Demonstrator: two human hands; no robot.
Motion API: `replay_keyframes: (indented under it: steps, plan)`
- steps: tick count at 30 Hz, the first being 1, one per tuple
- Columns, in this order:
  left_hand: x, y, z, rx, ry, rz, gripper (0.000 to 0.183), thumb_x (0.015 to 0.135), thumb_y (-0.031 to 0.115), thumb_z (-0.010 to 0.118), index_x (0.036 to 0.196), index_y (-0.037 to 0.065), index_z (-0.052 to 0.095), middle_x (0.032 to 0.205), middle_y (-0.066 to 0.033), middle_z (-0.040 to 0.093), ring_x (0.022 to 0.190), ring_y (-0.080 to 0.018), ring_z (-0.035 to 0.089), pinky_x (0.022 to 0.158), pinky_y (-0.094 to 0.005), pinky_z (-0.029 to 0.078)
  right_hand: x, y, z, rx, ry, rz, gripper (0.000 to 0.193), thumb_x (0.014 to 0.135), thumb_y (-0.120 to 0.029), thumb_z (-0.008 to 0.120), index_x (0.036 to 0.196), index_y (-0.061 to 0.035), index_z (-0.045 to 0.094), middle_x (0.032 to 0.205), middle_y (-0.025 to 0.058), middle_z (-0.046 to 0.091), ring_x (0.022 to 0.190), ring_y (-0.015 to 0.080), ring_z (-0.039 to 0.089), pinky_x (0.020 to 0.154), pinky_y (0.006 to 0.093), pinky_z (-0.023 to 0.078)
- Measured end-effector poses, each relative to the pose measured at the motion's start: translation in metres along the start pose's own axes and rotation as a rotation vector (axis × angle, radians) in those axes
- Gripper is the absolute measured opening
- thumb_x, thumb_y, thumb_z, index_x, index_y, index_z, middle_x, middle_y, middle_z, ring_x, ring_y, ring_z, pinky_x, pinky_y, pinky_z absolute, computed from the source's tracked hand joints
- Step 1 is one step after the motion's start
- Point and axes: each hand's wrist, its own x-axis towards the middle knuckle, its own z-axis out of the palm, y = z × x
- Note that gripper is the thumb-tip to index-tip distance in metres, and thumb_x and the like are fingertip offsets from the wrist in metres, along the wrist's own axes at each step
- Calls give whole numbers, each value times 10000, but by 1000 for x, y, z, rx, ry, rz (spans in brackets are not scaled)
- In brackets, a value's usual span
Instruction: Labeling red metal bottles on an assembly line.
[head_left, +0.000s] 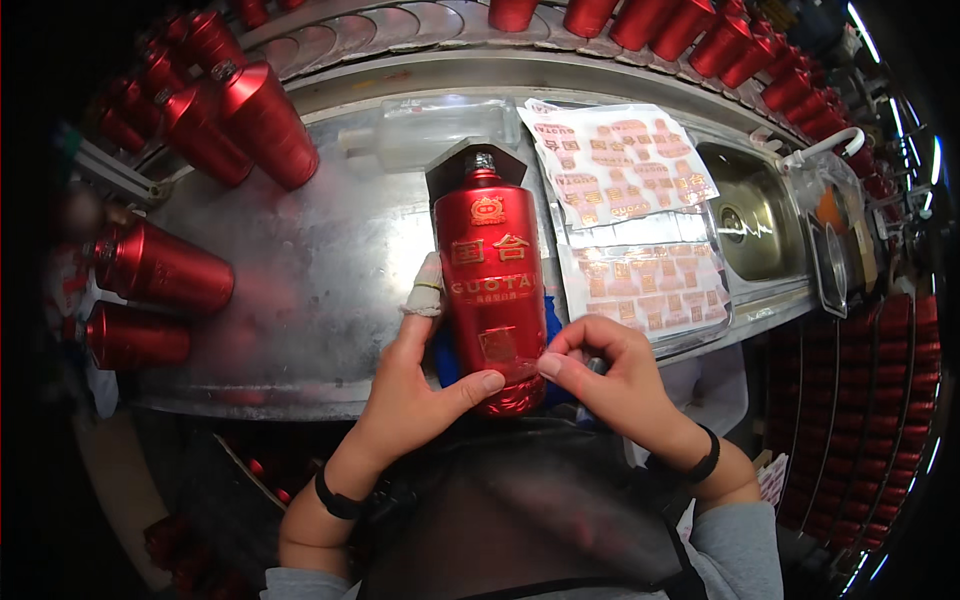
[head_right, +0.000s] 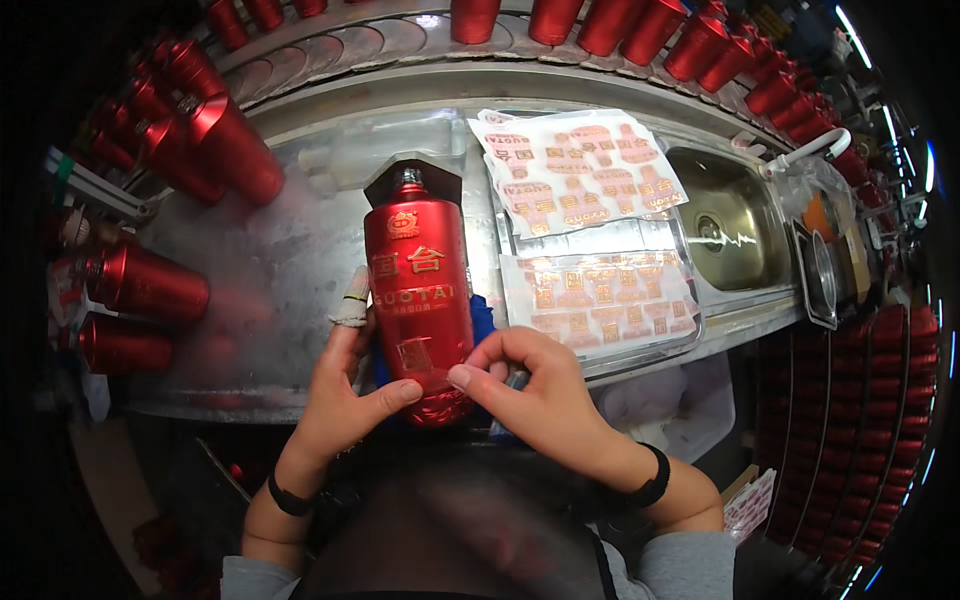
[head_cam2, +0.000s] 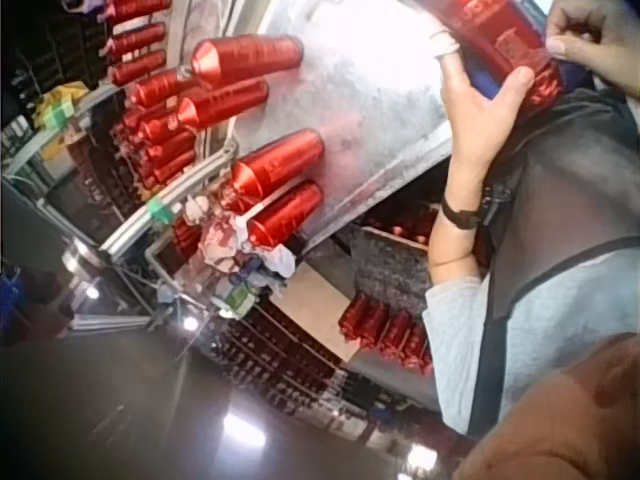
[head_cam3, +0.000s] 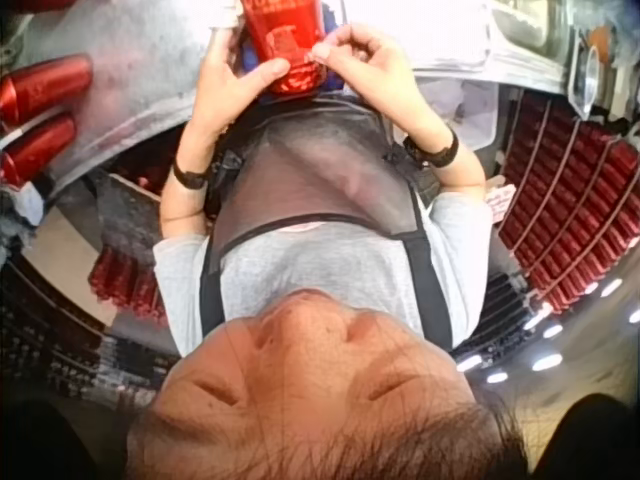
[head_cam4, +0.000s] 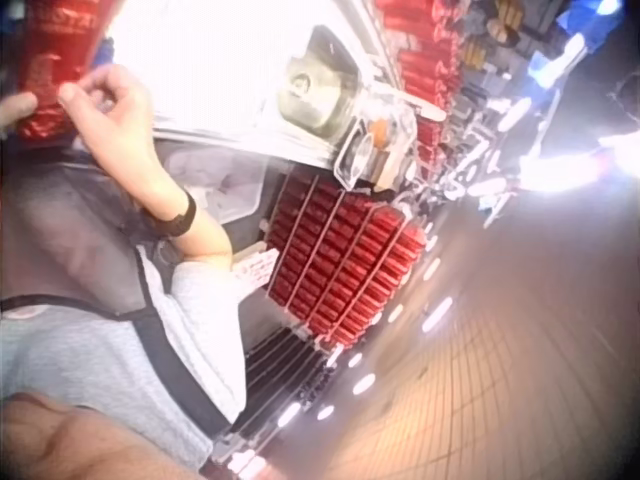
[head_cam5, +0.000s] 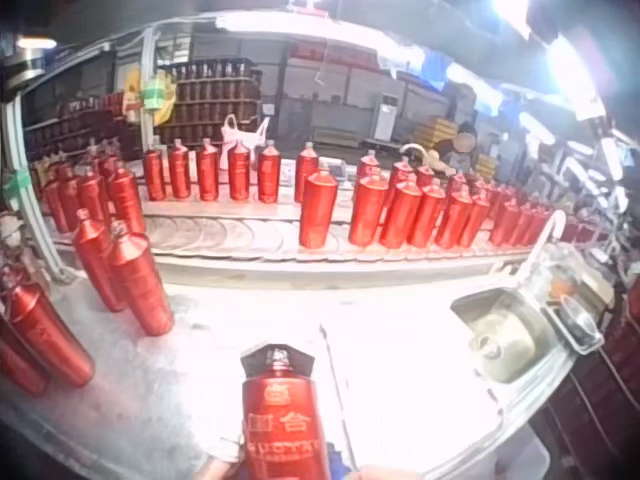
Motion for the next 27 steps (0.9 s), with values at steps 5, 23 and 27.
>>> replay_keyframes:
  steps: [5,23,27]
  plan:
    - [2,3,-2,-55,-15,12,978,829,143,766,1537,-47,119,1553,-198,297,1437,-269,299,1170,-378,237,11,17,13,5,9,-64,371,797,-205,817,911,-73,489,811,-16,500,775,71,448,681,229,420]
    - [13,5,17,-116,177,-42,832,872,161,725,1501,-70,231,1394,-190,495,1279,-225,491,1082,-344,364,16,17,16,144,-18,-57,386,801,-207,810,922,-89,463,845,-28,474,748,49,409,672,211,387]
    - [6,-5,9,-70,120,22,890,866,183,735,1519,-60,181,1436,-201,452,1319,-243,454,1098,-353,345,15,18,16,151,-25,-51,397,802,-224,815,918,-84,462,850,-22,490,738,52,421,660,218,398]
